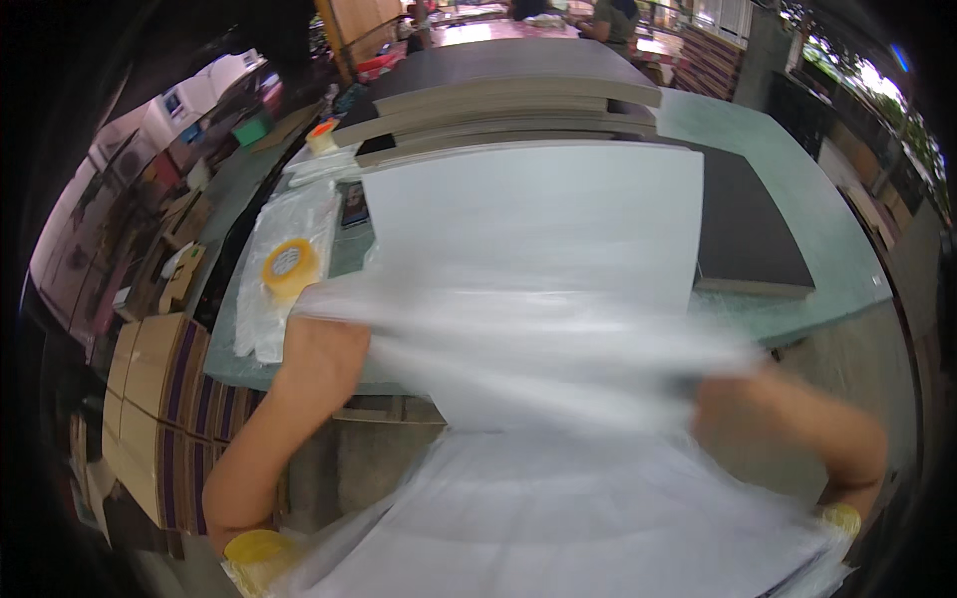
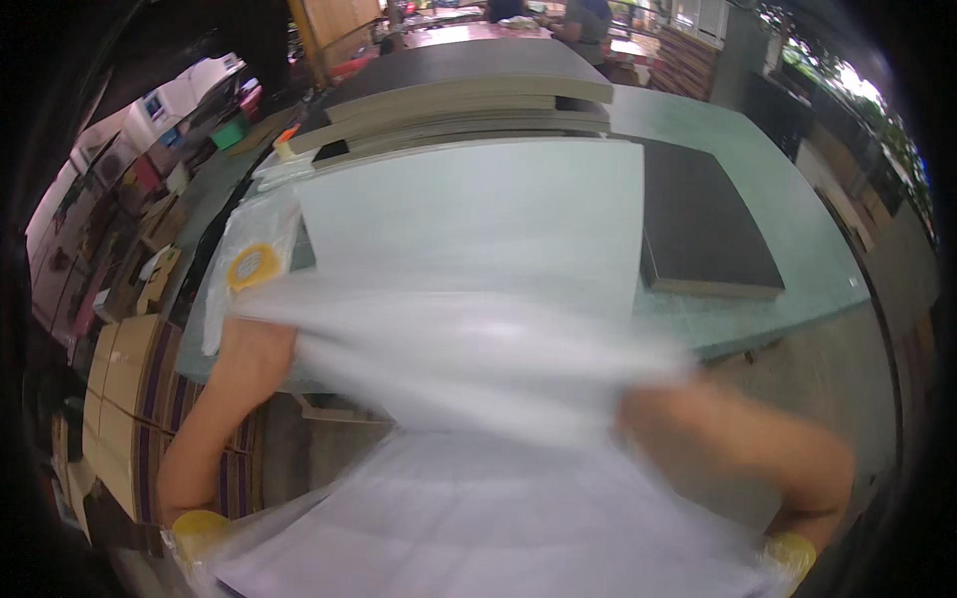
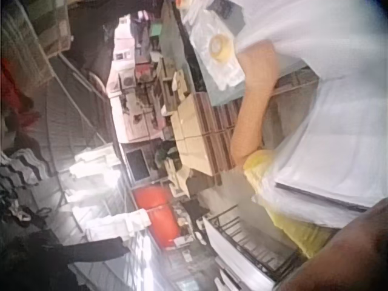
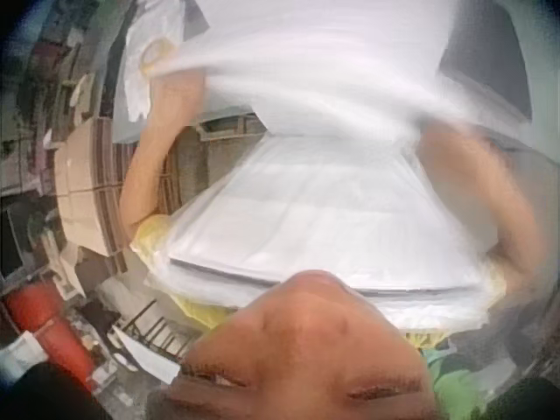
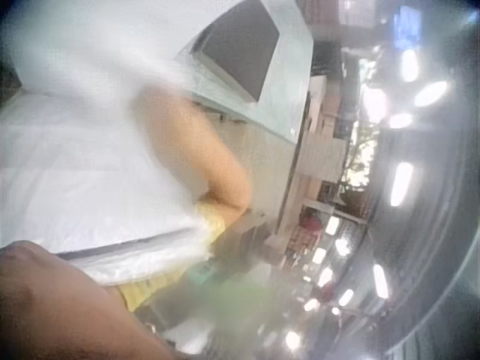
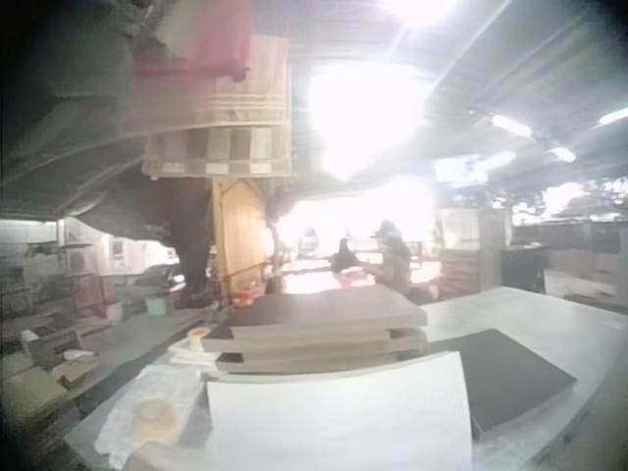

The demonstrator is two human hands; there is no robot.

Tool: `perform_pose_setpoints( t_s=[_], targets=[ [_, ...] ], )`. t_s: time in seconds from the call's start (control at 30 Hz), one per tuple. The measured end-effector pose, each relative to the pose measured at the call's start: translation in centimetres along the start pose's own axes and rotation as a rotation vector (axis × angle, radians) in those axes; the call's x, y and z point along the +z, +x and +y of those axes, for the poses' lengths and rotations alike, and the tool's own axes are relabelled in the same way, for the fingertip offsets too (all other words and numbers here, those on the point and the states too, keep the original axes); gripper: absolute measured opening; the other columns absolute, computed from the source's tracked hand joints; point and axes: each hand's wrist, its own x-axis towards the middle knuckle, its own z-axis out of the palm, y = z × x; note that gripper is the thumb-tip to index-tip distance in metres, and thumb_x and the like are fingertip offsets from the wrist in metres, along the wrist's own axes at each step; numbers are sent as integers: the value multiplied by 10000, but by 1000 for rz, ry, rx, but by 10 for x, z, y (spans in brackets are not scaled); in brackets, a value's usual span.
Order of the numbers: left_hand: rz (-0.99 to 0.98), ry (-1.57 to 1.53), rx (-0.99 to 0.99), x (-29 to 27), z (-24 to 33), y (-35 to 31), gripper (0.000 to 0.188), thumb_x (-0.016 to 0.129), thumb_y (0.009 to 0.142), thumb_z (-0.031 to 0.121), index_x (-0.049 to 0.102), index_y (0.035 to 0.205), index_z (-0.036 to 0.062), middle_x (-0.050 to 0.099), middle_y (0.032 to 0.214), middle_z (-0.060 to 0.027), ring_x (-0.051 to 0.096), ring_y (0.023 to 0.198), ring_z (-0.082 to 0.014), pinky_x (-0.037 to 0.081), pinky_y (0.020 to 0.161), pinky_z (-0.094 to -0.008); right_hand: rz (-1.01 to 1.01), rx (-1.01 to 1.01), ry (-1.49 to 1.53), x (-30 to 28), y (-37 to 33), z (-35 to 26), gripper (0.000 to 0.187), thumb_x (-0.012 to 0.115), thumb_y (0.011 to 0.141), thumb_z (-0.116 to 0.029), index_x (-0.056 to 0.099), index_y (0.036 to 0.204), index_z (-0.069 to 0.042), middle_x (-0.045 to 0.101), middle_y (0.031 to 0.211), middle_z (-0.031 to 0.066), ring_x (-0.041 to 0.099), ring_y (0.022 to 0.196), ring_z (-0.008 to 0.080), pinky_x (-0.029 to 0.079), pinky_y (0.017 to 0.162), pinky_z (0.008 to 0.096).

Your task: The person packages dark boards by placing each one into a clear plastic sleeve. The person pulls a sleeve from a pile, slides a board inside, and then stacks the sleeved boards together.

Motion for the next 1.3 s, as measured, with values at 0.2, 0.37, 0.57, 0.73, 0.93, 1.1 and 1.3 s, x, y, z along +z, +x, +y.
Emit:
perform_pose_setpoints(
  t_s=[0.2,0.37,0.57,0.73,0.93,1.1,1.3],
  targets=[
    [-574,-888,176,20,13,-61,156,554,696,119,597,781,-4,618,761,-134,604,718,-219,461,611,-312,41,277,695,-29,15,39,277,587,691,-126,554,940,-11,567,815,130,565,714,197,451,607,299],
    [324,-780,-689,10,-59,-18,116,631,635,68,539,623,-2,521,546,-34,497,502,-130,372,454,-276,283,366,788,51,57,15,291,551,596,39,571,879,-28,584,672,78,578,578,170,449,515,240],
    [627,-803,-520,45,-60,43,513,417,590,-169,538,1044,37,492,964,-125,514,884,-249,439,755,-297,525,389,546,80,95,49,551,425,571,168,518,1067,-52,522,1087,105,537,868,192,444,674,245],
    [507,-744,-316,29,-53,51,748,361,541,-216,486,1200,115,398,1114,-124,476,988,-266,416,838,-301,328,241,489,100,83,77,664,366,603,207,440,1194,-86,394,1249,114,403,1152,279,359,938,336],
    [504,-571,-326,16,-55,55,728,349,531,-218,521,1165,94,442,1066,-127,513,941,-262,418,840,-299,377,315,382,93,100,72,583,402,654,165,473,1170,-96,386,1256,107,399,1151,277,347,962,351],
    [509,-860,-337,24,-75,37,474,436,642,-158,568,1054,34,510,1013,-114,534,926,-212,446,788,-279,284,360,689,63,81,82,435,493,713,104,506,1126,-32,483,1161,120,504,1037,203,406,904,294],
    [414,-1980,-144,51,-71,-12,365,677,720,200,530,1009,34,569,924,-68,551,823,-142,456,710,-263,164,127,2045,61,12,90,344,714,654,-133,554,939,-24,603,816,49,597,749,132,479,735,238]
  ],
)
